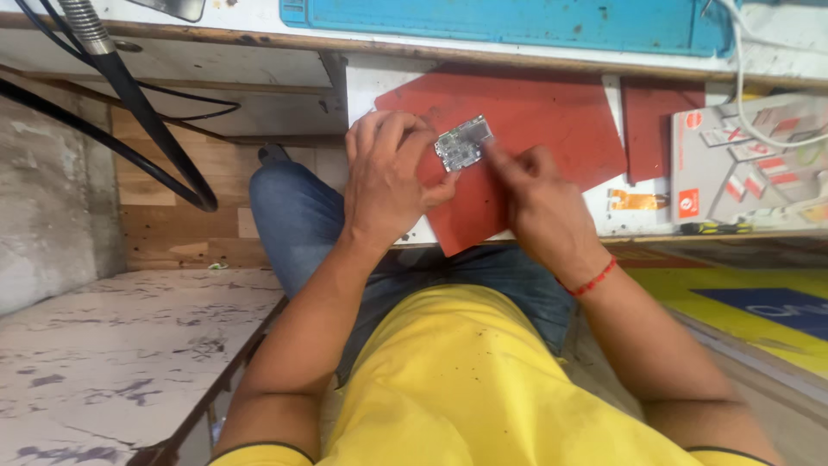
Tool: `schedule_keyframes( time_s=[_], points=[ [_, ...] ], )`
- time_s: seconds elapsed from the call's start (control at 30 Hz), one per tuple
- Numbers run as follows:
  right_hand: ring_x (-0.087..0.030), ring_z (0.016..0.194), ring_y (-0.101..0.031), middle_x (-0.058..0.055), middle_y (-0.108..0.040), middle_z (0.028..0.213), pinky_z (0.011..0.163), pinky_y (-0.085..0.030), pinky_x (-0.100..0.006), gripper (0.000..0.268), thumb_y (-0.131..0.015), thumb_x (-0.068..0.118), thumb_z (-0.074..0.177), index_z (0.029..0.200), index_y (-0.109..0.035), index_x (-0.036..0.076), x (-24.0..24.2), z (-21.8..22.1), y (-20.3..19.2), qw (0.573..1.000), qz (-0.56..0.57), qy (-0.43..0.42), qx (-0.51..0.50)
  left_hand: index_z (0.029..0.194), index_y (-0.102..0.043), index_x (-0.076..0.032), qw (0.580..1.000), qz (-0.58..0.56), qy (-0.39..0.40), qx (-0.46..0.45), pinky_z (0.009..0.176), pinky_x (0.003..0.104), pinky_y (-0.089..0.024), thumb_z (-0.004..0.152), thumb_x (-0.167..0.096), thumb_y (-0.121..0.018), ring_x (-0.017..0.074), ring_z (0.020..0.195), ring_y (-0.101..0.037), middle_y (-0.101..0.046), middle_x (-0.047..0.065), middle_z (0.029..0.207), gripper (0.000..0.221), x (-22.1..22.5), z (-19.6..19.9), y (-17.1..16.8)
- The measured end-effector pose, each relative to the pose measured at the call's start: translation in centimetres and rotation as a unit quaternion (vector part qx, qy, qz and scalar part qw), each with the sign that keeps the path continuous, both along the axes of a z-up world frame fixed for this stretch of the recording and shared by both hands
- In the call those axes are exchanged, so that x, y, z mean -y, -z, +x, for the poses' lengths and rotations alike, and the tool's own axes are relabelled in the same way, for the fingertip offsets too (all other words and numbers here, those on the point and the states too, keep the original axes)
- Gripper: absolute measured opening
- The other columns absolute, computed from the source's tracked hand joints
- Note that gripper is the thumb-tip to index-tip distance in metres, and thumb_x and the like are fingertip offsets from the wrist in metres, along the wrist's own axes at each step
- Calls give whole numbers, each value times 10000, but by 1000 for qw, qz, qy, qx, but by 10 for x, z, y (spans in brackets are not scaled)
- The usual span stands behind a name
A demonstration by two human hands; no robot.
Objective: The person rubs a small electronic component on a red sanding pad and then uses a heat gun to apply heat to the component. The person holds the component with one hand while operating the heat gun with the other.
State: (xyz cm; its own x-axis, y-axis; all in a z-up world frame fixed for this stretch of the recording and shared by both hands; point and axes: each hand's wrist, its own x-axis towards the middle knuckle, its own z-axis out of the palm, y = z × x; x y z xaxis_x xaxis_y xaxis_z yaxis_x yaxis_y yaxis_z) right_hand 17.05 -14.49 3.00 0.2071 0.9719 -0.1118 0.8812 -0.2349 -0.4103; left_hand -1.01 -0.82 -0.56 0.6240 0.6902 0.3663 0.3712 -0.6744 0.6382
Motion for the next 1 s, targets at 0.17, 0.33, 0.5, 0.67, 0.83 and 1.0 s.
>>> schedule_keyframes(
  time_s=[0.17, 0.33, 0.5, 0.67, 0.83, 1.0],
  points=[
    [-406, 792, -670, -174, -626, 1069, 673, -552, -499, 616, -551, -15, 905, 1486, -569, 189, -16, 3, -5, 1000, 6, -9, 12, 1058, -718, -68, 1000, 21, 1, 11, 1042, 486, -423, 697, -244, -904, 290, 1146, -557, -615, 57, 1120, 443, -4, 3, 7],
    [-408, 755, -671, -194, -617, 1060, 624, -555, -497, 651, -550, 16, 858, 1478, -546, 214, -20, 2, -6, 999, -29, -38, 13, 1062, -698, -74, 986, -97, 49, 128, 918, 403, -523, 875, -139, -854, 295, 1057, -642, -667, 72, 1109, 252, 16, -8, -88],
    [-414, 771, -668, -204, -613, 1129, 647, -545, -506, 731, -510, -4, 814, 1516, -495, 197, -15, 3, 0, 997, -31, -67, -4, 1095, -690, -67, 949, -187, 95, 234, 928, 407, -517, 870, -148, -852, 301, 1070, -627, -657, 81, 1128, 289, 50, -37, -172],
    [-441, 815, -661, -221, -604, 1191, 682, -546, -517, 677, -502, 3, 867, 1514, -491, 199, -15, 6, 3, 1000, 0, -12, -1, 1128, -682, -59, 939, -204, 108, 255, 939, 412, -512, 866, -157, -851, 307, 1084, -612, -648, 89, 1147, 327, 48, -6, -133],
    [-443, 817, -668, -200, -603, 1140, 700, -543, -534, 671, -502, 31, 873, 1514, -473, 227, -12, 3, 2, 999, -44, 9, -24, 1162, -674, -51, 931, -185, 152, 276, 949, 416, -506, 861, -166, -849, 313, 1097, -597, -638, 98, 1166, 366, 41, 21, -123],
    [-453, 806, -652, -240, -573, 1128, 693, -549, -527, 705, -515, 33, 822, 1505, -474, 200, -20, 9, -7, 996, -59, -53, -30, 1195, -666, -44, 945, -136, 128, 270, 960, 421, -501, 857, -175, -848, 319, 1111, -582, -629, 106, 1185, 406, 28, 11, -136]
  ],
)
